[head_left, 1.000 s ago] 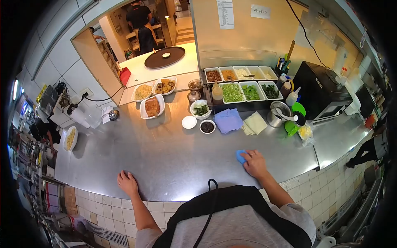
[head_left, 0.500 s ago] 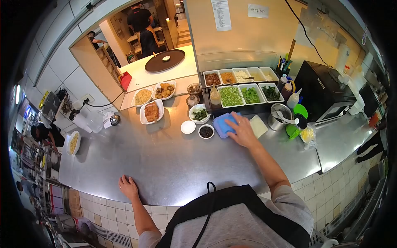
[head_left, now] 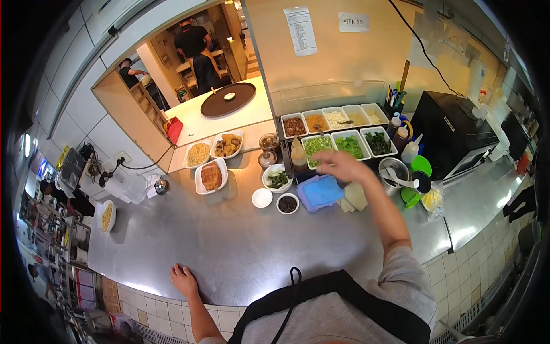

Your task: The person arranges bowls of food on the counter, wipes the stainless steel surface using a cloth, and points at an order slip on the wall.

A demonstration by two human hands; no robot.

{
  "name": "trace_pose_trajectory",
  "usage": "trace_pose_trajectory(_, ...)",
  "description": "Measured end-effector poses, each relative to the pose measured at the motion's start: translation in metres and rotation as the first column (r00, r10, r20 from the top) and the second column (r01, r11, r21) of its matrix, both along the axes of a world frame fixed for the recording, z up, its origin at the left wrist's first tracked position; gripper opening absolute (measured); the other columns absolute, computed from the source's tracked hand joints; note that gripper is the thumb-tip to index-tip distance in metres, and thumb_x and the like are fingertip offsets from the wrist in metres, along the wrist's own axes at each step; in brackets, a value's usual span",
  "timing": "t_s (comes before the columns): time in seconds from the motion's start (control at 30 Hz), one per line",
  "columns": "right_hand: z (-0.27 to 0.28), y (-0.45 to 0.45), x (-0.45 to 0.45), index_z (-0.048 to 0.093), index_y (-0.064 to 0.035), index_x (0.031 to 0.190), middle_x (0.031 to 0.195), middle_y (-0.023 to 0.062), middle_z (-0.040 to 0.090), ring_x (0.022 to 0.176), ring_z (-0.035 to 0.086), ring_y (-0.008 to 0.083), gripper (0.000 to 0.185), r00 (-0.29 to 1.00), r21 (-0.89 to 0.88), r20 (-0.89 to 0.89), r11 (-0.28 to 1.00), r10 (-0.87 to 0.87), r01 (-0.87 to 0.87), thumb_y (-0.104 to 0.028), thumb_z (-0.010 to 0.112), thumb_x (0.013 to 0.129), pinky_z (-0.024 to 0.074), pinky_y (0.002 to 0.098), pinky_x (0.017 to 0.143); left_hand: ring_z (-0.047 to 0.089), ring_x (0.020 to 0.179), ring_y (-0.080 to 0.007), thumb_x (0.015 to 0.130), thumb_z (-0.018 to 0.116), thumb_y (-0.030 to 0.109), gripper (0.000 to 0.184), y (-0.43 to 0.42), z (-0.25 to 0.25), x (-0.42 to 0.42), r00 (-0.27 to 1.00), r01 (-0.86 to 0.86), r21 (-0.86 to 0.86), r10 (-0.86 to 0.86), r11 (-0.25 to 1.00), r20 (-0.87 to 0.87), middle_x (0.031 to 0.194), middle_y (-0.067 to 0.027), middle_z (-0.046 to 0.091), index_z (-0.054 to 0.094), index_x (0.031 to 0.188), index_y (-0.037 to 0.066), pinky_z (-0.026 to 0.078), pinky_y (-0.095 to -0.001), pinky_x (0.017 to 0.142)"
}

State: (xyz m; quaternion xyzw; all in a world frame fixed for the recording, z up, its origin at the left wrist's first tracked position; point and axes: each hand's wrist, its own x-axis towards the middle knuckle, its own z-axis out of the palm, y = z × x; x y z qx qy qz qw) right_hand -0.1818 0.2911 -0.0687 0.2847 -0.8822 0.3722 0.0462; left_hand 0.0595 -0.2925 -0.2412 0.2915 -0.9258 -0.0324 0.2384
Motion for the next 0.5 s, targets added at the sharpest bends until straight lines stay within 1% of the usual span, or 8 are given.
trace_pose_trajectory(0.03,0.027,0.001,-0.014,0.056,-0.0131,0.123,0.12,0.0123,0.059,0.094,0.062,0.026,0.042,0.992,0.073,0.086,0.993,-0.097,0.09,-0.03,0.062,0.085,0.0476,0.0359,0.085,0.043,0.118,-0.0386,0.089,0.051,0.025,0.04,0.001,0.0,-0.001,1.0,0.0,-0.005,0.0,1.0,-0.002,0.128,-0.0224,0.047,0.051,0.121,0.001,0.036,-0.0462,0.099)
trace_pose_trajectory(0.07,0.05,-0.001,-0.024,0.055,-0.0078,0.123,0.113,0.0169,0.06,0.1,0.06,0.0284,0.046,0.987,0.009,0.061,0.989,-0.146,0.146,-0.031,0.062,0.084,0.047,0.0361,0.086,0.043,0.118,-0.0387,0.089,0.051,0.024,0.04,0.002,0.0,-0.001,1.0,-0.001,-0.01,0.001,1.0,-0.001,0.128,-0.0225,0.047,0.051,0.122,0.001,0.035,-0.0462,0.099)
trace_pose_trajectory(0.1,0.043,0.006,-0.063,0.048,-0.0085,0.13,0.122,0.0196,0.054,0.11,0.055,0.0314,0.056,0.98,0.041,-0.113,0.984,-0.166,0.171,-0.034,0.063,0.083,0.0431,0.0381,0.093,0.043,0.118,-0.0388,0.089,0.051,0.024,0.04,0.002,0.0,0.0,1.0,-0.002,-0.016,0.002,1.0,0.001,0.128,-0.0227,0.047,0.051,0.122,0.001,0.035,-0.0463,0.099)
trace_pose_trajectory(0.17,0.051,0.013,-0.117,0.039,-0.0103,0.136,0.131,0.0226,0.047,0.119,0.048,0.0341,0.066,0.935,0.086,-0.264,0.96,-0.236,0.267,-0.037,0.063,0.081,0.0398,0.0394,0.098,0.043,0.119,-0.0389,0.089,0.051,0.024,0.04,0.0,-0.001,0.0,1.0,0.009,-0.021,-0.009,1.0,0.006,0.128,-0.0228,0.047,0.051,0.122,0.001,0.035,-0.0463,0.099)
trace_pose_trajectory(0.23,0.056,0.014,-0.171,0.029,-0.0137,0.142,0.141,0.0227,0.035,0.124,0.043,0.0362,0.075,0.861,0.195,-0.381,0.881,-0.337,0.431,-0.038,0.063,0.08,0.038,0.0424,0.101,0.042,0.119,-0.039,0.089,0.05,0.024,0.041,-0.001,-0.002,0.0,1.0,0.013,-0.022,-0.013,1.0,0.013,0.129,-0.0228,0.046,0.051,0.122,0.0,0.035,-0.0463,0.1)
trace_pose_trajectory(0.33,0.095,0.003,-0.195,0.025,-0.0155,0.144,0.147,0.0199,0.026,0.127,0.039,0.0373,0.078,0.838,0.359,-0.319,0.761,-0.443,0.54,-0.037,0.063,0.079,0.0357,0.0468,0.102,0.042,0.12,-0.0391,0.089,0.05,0.023,0.041,0.001,0.0,-0.001,1.0,0.004,-0.011,-0.004,1.0,0.025,0.13,-0.0228,0.045,0.05,0.123,0.0,0.034,-0.046,0.101)
trace_pose_trajectory(0.43,0.107,-0.008,-0.226,0.027,-0.0161,0.143,0.146,0.0181,0.028,0.124,0.042,0.0356,0.077,0.763,0.348,-0.424,0.69,-0.488,0.634,-0.035,0.064,0.078,0.0365,0.0497,0.099,0.041,0.12,-0.0392,0.09,0.05,0.024,0.042,0.002,0.001,-0.002,0.999,-0.006,0.005,0.006,1.0,0.038,0.131,-0.0229,0.045,0.049,0.124,0.0,0.034,-0.0459,0.101)
trace_pose_trajectory(0.5,0.111,-0.012,-0.243,0.031,-0.0154,0.141,0.141,0.0177,0.035,0.121,0.045,0.0335,0.074,0.7,0.304,-0.524,0.661,-0.485,0.686,-0.032,0.064,0.077,0.0381,0.0487,0.096,0.041,0.12,-0.0393,0.09,0.049,0.024,0.042,0.003,0.002,-0.002,0.999,-0.007,0.017,0.007,1.0,0.047,0.131,-0.023,0.044,0.049,0.125,0.001,0.033,-0.0459,0.101)
